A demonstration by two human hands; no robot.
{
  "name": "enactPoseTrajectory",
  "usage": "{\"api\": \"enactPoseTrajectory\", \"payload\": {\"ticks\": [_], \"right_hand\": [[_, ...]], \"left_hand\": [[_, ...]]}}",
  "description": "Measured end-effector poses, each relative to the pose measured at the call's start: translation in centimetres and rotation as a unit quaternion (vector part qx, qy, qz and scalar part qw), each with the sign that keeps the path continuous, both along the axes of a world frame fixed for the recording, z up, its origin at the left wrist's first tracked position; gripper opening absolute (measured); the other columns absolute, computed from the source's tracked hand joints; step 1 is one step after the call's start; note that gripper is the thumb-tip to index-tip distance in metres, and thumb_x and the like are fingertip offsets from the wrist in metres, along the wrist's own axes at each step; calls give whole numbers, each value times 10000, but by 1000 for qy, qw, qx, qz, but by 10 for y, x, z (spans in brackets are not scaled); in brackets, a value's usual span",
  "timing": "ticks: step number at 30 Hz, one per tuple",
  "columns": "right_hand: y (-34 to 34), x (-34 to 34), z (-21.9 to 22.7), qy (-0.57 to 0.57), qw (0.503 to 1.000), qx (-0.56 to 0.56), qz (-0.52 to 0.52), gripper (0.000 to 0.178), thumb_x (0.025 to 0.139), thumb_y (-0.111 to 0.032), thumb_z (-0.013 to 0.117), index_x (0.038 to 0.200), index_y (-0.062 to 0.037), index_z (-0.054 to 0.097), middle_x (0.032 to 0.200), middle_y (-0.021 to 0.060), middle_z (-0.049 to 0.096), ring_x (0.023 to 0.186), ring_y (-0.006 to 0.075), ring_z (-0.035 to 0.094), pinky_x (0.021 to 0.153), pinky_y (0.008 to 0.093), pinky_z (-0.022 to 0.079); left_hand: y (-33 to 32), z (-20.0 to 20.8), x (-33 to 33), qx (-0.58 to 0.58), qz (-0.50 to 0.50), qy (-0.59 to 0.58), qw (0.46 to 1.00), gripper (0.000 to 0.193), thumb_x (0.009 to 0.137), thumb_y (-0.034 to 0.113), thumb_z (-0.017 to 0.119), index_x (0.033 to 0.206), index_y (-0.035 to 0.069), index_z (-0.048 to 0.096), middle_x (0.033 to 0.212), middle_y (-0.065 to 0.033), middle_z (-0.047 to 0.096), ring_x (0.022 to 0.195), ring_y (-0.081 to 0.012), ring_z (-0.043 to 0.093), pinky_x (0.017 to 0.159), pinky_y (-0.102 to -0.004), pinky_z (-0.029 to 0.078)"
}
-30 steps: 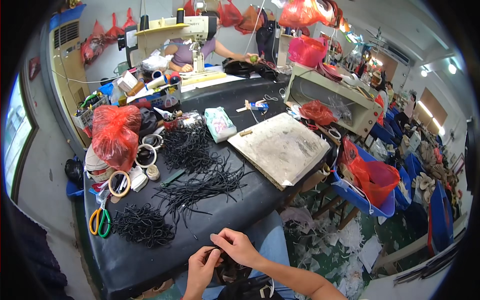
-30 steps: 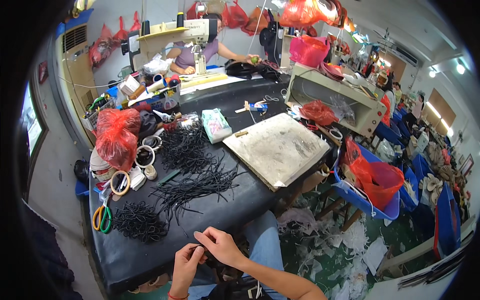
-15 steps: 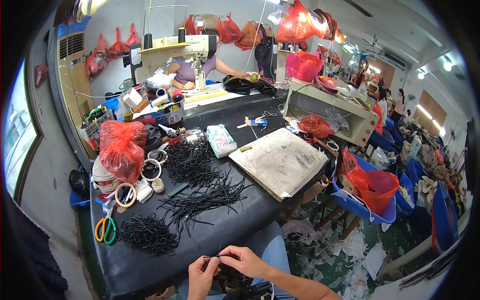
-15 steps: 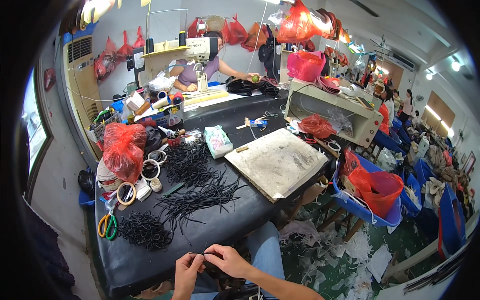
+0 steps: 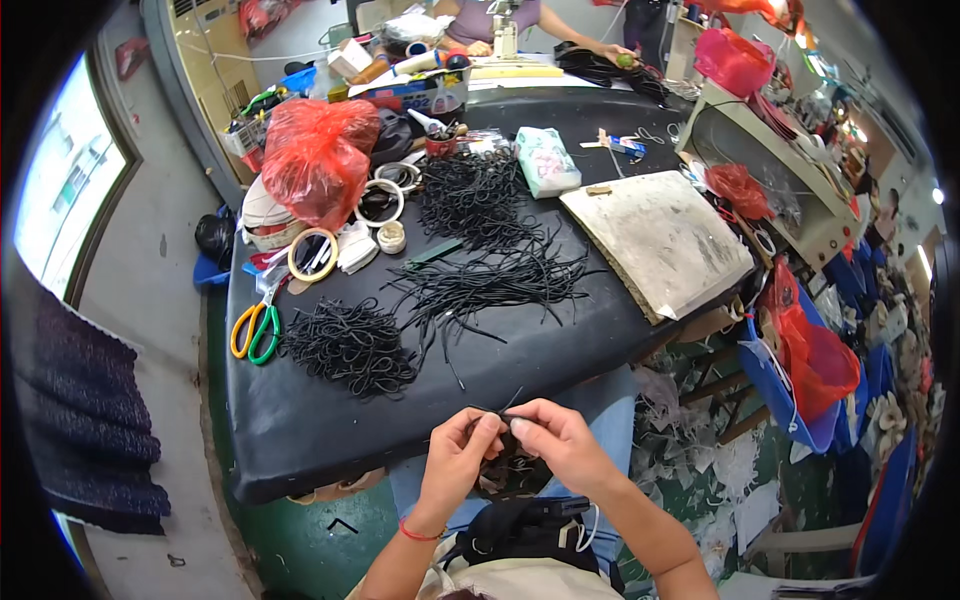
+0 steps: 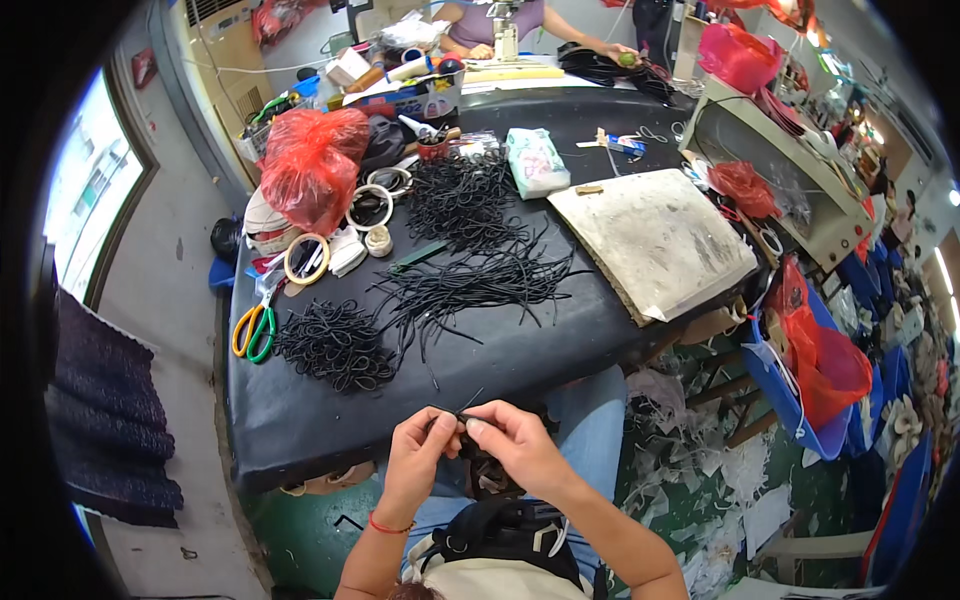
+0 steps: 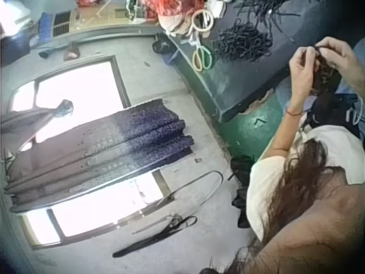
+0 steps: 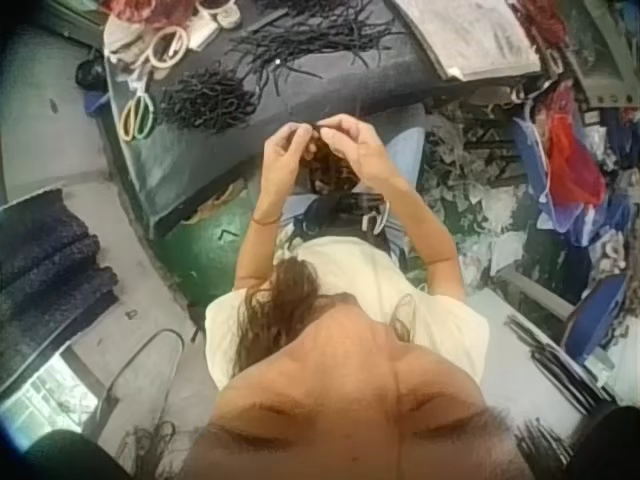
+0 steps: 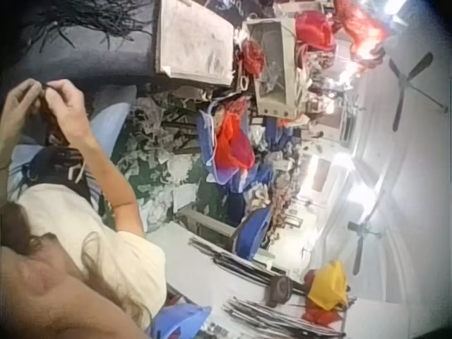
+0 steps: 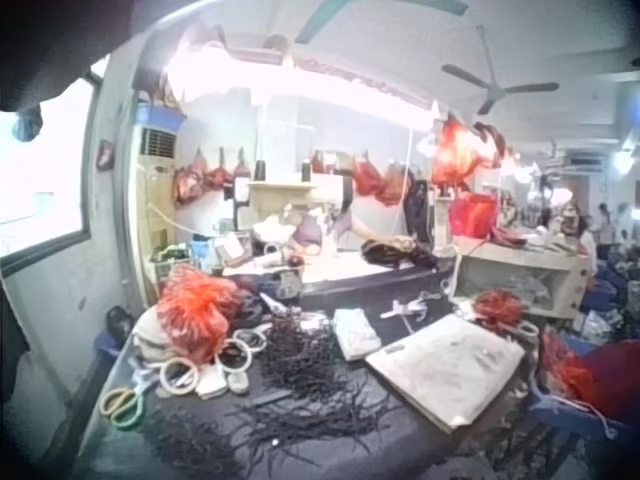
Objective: The person repeatedly picks up short black cords from a table and ties them into small loops or knots by hand. They place each finished loop back onto the table among other cords. The workspace includes scissors, tape, and plastic bags, but the person uses only their hands to form the loops.
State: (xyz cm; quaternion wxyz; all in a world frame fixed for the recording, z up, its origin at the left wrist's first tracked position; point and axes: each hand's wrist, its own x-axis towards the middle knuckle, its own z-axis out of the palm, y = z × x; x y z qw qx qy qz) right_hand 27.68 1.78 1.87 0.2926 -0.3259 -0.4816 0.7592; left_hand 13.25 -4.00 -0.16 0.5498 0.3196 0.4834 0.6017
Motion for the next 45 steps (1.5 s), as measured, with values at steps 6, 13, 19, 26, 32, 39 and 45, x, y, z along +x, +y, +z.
{"api": "enactPoseTrajectory", "payload": {"ticks": [6, 13, 19, 26, 32, 39, 45], "right_hand": [[12, 0, -11, 38, 998, -25, -37, 176, 905, -166, 534, 954, -3, 582, 696, -31, 500, 633, 30, 413, 571, 175, 337], [-2, -9, -3, -105, 973, 159, -130, 154, 875, -158, 585, 896, -6, 598, 744, -5, 568, 645, 44, 502, 588, 197, 416], [24, -12, 2, -21, 985, 158, -70, 201, 880, -128, 573, 1022, 11, 600, 952, 42, 567, 689, 73, 542, 616, 202, 447], [18, -16, -1, 27, 997, 77, -17, 160, 917, -160, 521, 917, -5, 560, 737, -4, 558, 623, 41, 491, 557, 190, 421], [19, -16, 4, 37, 999, -3, -17, 171, 925, -176, 510, 870, -18, 543, 740, -5, 556, 619, 34, 486, 553, 180, 415], [23, -9, 4, -96, 965, 152, -189, 272, 913, -180, 532, 1101, 15, 500, 966, 62, 579, 893, 101, 550, 796, 240, 444], [9, -3, -14, -48, 986, 123, -106, 189, 879, -113, 571, 1021, 14, 573, 857, 31, 599, 739, 66, 545, 665, 204, 439]], "left_hand": [[10, 6, 12, 35, 102, -50, 993, 220, 914, 163, 527, 1025, -19, 582, 851, -47, 617, 810, -79, 568, 741, -209, 448], [19, 4, 2, 6, 49, -177, 983, 225, 890, 111, 542, 1053, -41, 571, 889, -76, 627, 819, -126, 603, 798, -255, 477], [17, 11, -7, 7, -63, -64, 996, 168, 888, 117, 550, 959, -20, 615, 803, -48, 622, 728, -78, 546, 685, -215, 436], [9, 10, -2, 31, -60, -55, 996, 135, 875, 76, 538, 886, -20, 633, 810, -54, 626, 733, -97, 542, 695, -233, 438], [5, 10, 1, 26, -61, -61, 996, 106, 854, 49, 555, 875, -24, 629, 818, -51, 616, 740, -107, 551, 698, -242, 450], [15, 4, 2, -4, 80, -168, 983, 161, 865, 97, 585, 980, -15, 593, 837, -64, 626, 739, -124, 613, 677, -229, 510], [17, -3, 8, 5, 53, -86, 995, 181, 862, 108, 594, 973, -34, 588, 829, -91, 645, 729, -132, 627, 666, -240, 519]]}}
